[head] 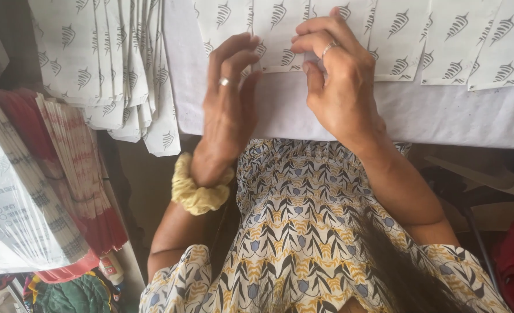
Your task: Applying glue to the edges of paper wrappers and folding them to create packaging.
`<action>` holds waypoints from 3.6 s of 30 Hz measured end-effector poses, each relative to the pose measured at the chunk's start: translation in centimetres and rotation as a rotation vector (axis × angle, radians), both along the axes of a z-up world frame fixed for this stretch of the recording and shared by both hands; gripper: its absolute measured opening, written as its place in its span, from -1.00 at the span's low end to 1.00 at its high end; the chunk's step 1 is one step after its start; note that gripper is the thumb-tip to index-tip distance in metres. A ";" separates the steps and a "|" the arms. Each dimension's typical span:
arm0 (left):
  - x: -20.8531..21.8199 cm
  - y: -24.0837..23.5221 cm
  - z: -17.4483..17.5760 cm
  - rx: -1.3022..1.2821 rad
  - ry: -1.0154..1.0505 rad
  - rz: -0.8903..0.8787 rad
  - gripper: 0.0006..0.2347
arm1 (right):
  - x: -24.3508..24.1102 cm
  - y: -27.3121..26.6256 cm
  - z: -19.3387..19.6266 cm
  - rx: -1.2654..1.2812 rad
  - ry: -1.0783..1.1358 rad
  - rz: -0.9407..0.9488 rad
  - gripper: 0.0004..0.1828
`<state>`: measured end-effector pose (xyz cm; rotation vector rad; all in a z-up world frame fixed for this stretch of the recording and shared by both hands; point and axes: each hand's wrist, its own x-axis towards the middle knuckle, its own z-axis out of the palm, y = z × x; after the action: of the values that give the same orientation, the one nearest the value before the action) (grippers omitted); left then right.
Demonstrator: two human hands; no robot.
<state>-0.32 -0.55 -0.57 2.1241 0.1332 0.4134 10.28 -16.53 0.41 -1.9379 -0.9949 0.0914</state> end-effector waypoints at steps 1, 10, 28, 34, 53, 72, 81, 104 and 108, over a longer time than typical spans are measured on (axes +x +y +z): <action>-0.5 1.2 0.4 0.066 -0.063 -0.018 -0.70 | -0.2 0.2 0.0 0.031 -0.049 -0.001 -0.64; -2.7 5.8 0.2 0.170 -0.035 -0.062 -0.78 | -1.3 4.2 -0.9 0.090 -0.081 0.234 -0.70; -1.8 6.1 -0.4 0.097 -0.034 -0.067 -0.95 | -1.3 4.5 -2.5 0.021 -0.139 0.171 -0.79; -1.1 6.2 0.2 0.179 -0.034 -0.013 -0.92 | -1.0 5.1 -2.0 0.103 -0.063 0.149 -0.76; -0.5 4.8 0.7 0.140 -0.038 0.174 -0.76 | -0.2 5.1 0.0 0.023 0.033 0.136 -0.58; -0.5 3.1 0.2 0.293 -0.127 0.190 -0.90 | -0.9 5.8 -2.1 0.050 0.001 0.070 -0.57; -4.8 -2.1 -0.5 0.289 -0.029 0.157 -0.43 | -3.8 -1.8 -0.8 0.136 -0.070 0.134 -0.59; -7.9 1.7 -4.7 0.828 -0.385 0.026 -0.78 | -5.1 -19.8 -8.6 -0.160 -0.605 -0.339 -0.47; -8.6 2.9 -4.2 0.897 -0.383 0.045 -0.76 | -4.8 -23.5 -8.7 -0.158 -0.601 -0.390 -0.57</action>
<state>-8.93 2.38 -4.74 2.8518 -0.2811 1.0420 5.51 -39.99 -8.27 -2.3294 -0.9768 -0.6871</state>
